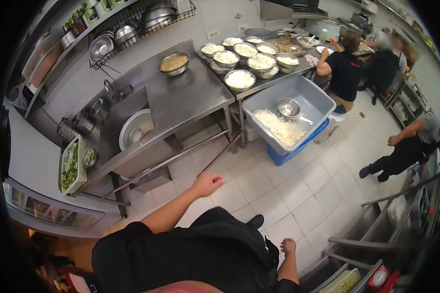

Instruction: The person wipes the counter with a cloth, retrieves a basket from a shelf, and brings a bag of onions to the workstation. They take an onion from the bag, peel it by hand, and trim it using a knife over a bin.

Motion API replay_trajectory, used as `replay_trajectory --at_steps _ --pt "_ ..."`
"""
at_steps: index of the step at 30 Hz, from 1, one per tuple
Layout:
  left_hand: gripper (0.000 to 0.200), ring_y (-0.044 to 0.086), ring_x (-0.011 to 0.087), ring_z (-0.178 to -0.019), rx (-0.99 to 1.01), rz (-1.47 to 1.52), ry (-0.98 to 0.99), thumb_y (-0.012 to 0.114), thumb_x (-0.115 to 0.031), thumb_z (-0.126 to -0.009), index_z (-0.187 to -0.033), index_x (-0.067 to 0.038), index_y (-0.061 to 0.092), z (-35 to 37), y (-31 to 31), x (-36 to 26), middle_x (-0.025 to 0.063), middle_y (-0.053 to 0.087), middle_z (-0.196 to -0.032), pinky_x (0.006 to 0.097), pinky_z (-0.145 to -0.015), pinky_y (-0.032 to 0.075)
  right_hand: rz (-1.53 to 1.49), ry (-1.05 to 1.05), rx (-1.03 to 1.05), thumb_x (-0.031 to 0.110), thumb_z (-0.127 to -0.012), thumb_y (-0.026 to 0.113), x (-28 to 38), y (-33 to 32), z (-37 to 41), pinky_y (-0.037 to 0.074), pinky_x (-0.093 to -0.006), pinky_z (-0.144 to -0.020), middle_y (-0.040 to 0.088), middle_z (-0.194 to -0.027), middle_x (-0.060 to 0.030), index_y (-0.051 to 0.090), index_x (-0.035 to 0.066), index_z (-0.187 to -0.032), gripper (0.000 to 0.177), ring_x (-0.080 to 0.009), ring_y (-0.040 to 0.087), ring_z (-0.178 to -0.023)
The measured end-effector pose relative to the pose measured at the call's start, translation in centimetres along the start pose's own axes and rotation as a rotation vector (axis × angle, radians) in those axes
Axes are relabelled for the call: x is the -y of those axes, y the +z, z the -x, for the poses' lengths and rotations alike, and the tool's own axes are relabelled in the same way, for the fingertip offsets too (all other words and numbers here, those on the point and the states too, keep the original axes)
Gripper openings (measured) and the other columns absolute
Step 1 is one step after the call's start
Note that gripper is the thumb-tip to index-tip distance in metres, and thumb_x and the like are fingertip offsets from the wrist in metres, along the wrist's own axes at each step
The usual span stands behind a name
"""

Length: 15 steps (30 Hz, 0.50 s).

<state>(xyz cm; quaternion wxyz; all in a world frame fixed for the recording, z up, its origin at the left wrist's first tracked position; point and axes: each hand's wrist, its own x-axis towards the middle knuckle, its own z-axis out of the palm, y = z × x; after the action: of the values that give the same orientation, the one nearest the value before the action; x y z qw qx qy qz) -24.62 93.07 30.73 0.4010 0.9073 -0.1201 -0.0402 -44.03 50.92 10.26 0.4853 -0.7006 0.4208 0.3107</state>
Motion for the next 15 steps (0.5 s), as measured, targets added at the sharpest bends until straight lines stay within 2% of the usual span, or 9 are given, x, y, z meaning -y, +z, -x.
replay_trajectory --at_steps 2,4,5,6,8,9,11,12,15 --pt "0.022 0.054 0.0172 -0.055 -0.132 0.013 -0.125 0.063 -0.027 -0.082 -0.087 -0.006 0.065 -2.3 -2.0 0.1 0.0086 0.059 -0.062 0.0311 -0.053 0.043 -0.136 -0.073 -0.023 0.018 -0.085 0.055 4.4 -1.3 -1.3 0.046 -0.0306 -0.049 0.061 -0.076 -0.0088 0.057 0.008 -0.099 0.018 -0.0169 0.059 -0.063" --pt "0.021 0.053 0.0153 -0.055 -0.208 0.043 -0.170 0.063 -0.025 -0.082 -0.087 -0.006 0.064 -3.9 -4.1 0.3 0.0077 0.059 -0.062 0.0298 -0.054 0.043 -0.287 -0.147 -0.052 0.019 -0.086 0.054 7.3 -1.8 -2.3 0.045 -0.0299 -0.050 0.061 -0.079 -0.0083 0.056 0.008 -0.100 0.018 -0.0163 0.058 -0.062" --pt "0.019 0.053 0.0134 -0.056 -0.282 0.069 -0.189 0.064 -0.024 -0.082 -0.087 -0.005 0.064 -5.1 -5.3 0.7 0.0067 0.059 -0.062 0.0285 -0.054 0.043 -0.296 -0.153 -0.043 0.018 -0.088 0.054 8.6 -1.9 -3.0 0.049 -0.0357 -0.055 0.061 -0.082 -0.0098 0.055 0.007 -0.101 0.018 -0.0231 0.059 -0.066" --pt "0.019 0.053 0.0134 -0.056 -0.287 0.069 -0.191 0.064 -0.024 -0.082 -0.087 -0.005 0.064 -6.5 -6.4 1.4 0.0067 0.059 -0.062 0.0285 -0.054 0.043 -0.292 -0.155 -0.040 0.018 -0.088 0.054 9.8 -1.8 -3.7 0.049 -0.0357 -0.055 0.061 -0.082 -0.0098 0.055 0.007 -0.101 0.018 -0.0231 0.059 -0.066" --pt "0.015 0.052 0.0099 -0.058 -0.506 0.034 -0.195 0.064 -0.018 -0.082 -0.088 -0.004 0.064 -9.7 -9.0 2.9 0.0030 0.059 -0.064 0.0265 -0.056 0.044 -0.259 -0.147 -0.014 0.018 -0.084 0.054 10.5 -1.1 -5.4 0.045 -0.0294 -0.048 0.061 -0.079 -0.0085 0.055 0.007 -0.101 0.020 -0.0171 0.059 -0.060" --pt "0.015 0.051 0.0091 -0.060 -0.542 0.056 -0.177 0.064 -0.017 -0.082 -0.090 -0.004 0.063 -11.7 -10.9 3.3 0.0018 0.058 -0.066 0.0260 -0.058 0.044 0.182 -0.592 -0.039 0.017 -0.083 0.054 7.9 -1.1 -8.4 0.046 -0.0316 -0.048 0.062 -0.077 -0.0092 0.057 0.007 -0.098 0.018 -0.0191 0.060 -0.061" --pt "0.019 0.051 0.0096 -0.061 -0.662 0.063 -0.067 0.065 -0.016 -0.082 -0.096 -0.004 0.062 -16.7 -15.4 3.3 0.0017 0.058 -0.068 0.0258 -0.058 0.044 0.254 -0.249 0.001 0.017 -0.082 0.054 7.9 -0.9 -12.5 0.047 -0.0345 -0.045 0.062 -0.071 -0.0100 0.060 0.006 -0.090 0.014 -0.0219 0.060 -0.058" --pt "0.022 0.052 0.0108 -0.059 -0.741 0.041 0.020 0.066 -0.017 -0.082 -0.098 -0.003 0.061 -19.5 -18.1 3.3 0.0028 0.058 -0.067 0.0262 -0.057 0.044 0.313 -0.251 0.012 0.017 -0.083 0.054 7.7 -0.8 -14.1 0.047 -0.0342 -0.045 0.062 -0.072 -0.0100 0.059 0.006 -0.090 0.014 -0.0218 0.060 -0.058" --pt "0.025 0.055 0.0122 -0.063 -0.966 0.018 0.295 0.066 -0.015 -0.081 -0.102 -0.003 0.060 -28.2 -27.3 1.3 0.0038 0.058 -0.070 0.0266 -0.062 0.046 0.588 -0.501 -0.004 0.017 -0.083 0.054 6.7 -0.2 -19.0 0.047 -0.0335 -0.044 0.062 -0.072 -0.0098 0.059 0.005 -0.091 0.015 -0.0212 0.060 -0.057"
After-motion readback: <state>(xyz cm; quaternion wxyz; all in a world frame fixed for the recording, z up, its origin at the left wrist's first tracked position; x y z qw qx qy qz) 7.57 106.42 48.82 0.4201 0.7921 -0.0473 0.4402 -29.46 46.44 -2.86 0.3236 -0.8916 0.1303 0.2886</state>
